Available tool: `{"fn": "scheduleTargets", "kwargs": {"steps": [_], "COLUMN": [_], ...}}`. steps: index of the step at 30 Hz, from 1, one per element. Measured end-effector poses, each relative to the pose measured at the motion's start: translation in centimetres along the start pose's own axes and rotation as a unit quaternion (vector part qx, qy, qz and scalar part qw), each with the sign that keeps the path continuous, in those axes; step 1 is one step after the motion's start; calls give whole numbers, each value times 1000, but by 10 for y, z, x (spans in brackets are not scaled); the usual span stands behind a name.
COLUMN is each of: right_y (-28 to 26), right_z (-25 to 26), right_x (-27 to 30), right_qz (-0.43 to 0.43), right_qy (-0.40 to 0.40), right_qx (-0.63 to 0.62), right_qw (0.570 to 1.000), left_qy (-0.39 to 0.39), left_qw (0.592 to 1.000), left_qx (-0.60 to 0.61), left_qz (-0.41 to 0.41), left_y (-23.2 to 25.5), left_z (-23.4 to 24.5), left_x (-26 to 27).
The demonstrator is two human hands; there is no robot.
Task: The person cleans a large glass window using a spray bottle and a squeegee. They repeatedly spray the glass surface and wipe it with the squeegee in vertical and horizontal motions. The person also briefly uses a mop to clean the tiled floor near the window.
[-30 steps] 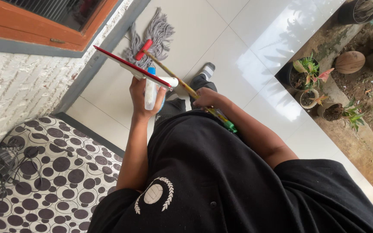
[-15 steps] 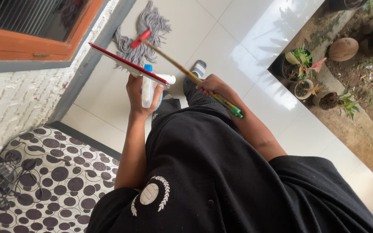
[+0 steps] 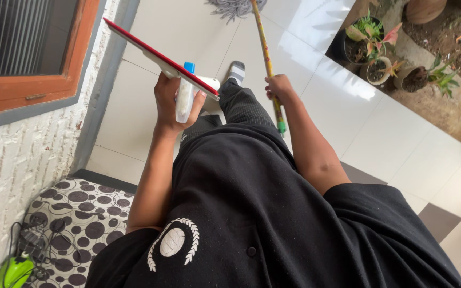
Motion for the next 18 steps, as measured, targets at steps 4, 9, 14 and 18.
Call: {"fn": "scheduleTargets", "kwargs": {"steps": [4,9,14,18], "right_y": [11,-1,-8,-2], "right_z": [-37,-41,-42,-84], "right_x": [64,122,148,138], "right_qz": [40,30,42,80], "right_qy": [11,-66,-134,-174], "right_qx": [216,266,334,291], "right_qw": [975,961,932,937], "left_qy": [-7,-16,2,24], "left_qw": [999,1000,1000,1000], "left_qx": [4,11,-1,3], "left_qz": [-41,-21,-10,18], "left_y": [11,10,8,7], "left_z": [-5,2,14,25], "left_x": [8,29,49,56]}}
Point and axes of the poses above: each hand's wrist, its own x-axis away from the middle knuckle, its own z-axis out of the back of the hand, y = z × x, the point moved 4 cm from there along -x, towards the middle knuckle, and after that the axes turned 5 degrees about y, right-handed, at the moved point
